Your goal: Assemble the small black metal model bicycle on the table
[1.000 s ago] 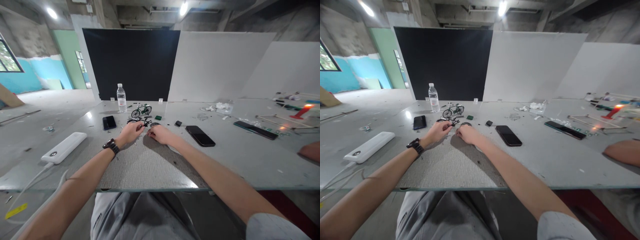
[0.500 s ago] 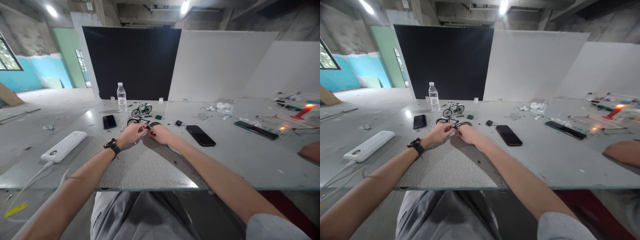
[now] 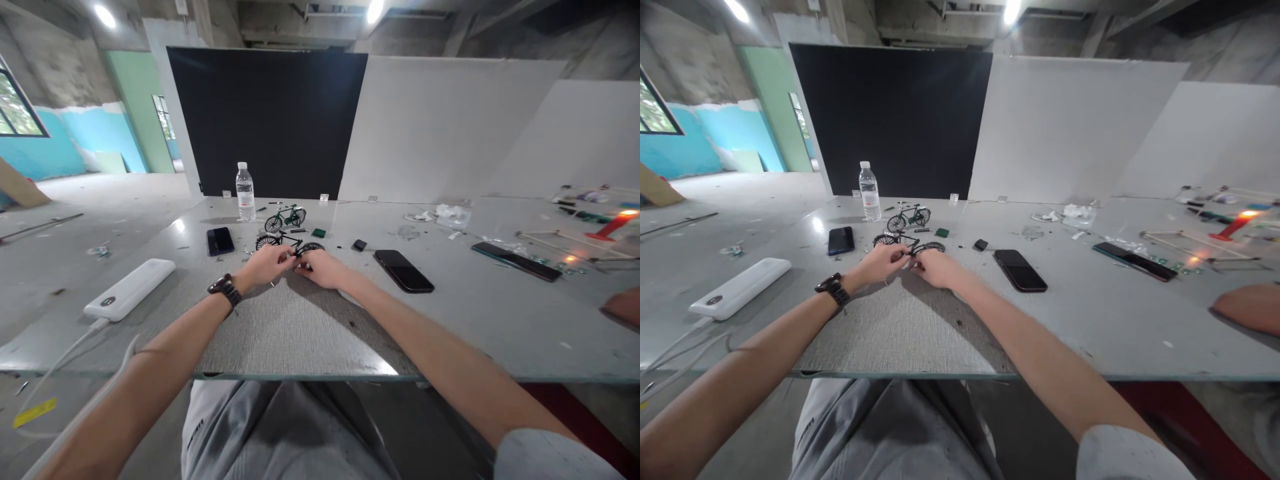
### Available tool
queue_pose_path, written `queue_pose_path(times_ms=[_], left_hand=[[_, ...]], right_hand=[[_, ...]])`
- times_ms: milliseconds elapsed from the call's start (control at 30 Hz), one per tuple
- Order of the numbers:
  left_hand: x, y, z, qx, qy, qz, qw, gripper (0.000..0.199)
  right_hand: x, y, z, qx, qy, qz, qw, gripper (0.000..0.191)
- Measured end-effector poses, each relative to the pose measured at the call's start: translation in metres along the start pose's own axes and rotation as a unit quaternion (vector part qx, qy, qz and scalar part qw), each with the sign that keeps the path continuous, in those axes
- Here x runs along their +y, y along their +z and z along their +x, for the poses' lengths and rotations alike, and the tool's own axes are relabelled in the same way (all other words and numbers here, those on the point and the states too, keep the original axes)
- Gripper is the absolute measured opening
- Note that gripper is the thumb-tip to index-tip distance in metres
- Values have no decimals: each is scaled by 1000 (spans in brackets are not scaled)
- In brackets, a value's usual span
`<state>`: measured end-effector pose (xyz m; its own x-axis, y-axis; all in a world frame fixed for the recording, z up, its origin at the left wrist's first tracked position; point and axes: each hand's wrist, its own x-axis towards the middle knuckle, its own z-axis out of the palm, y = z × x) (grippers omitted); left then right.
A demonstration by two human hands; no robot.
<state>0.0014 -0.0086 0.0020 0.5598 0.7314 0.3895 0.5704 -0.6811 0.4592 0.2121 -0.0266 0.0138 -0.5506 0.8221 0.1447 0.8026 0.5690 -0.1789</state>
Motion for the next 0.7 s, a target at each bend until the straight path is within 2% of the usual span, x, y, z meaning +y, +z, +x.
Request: queue_pose_path(times_ms=[233,700], left_hand=[[5,-1,0,-26,-11,-10,1000,22],[6,-3,0,-28,-13,4,1000,22]], right_hand=[[0,4,1,6,-14,32,999,15],[-3,4,0,4,-2,38,999,13]])
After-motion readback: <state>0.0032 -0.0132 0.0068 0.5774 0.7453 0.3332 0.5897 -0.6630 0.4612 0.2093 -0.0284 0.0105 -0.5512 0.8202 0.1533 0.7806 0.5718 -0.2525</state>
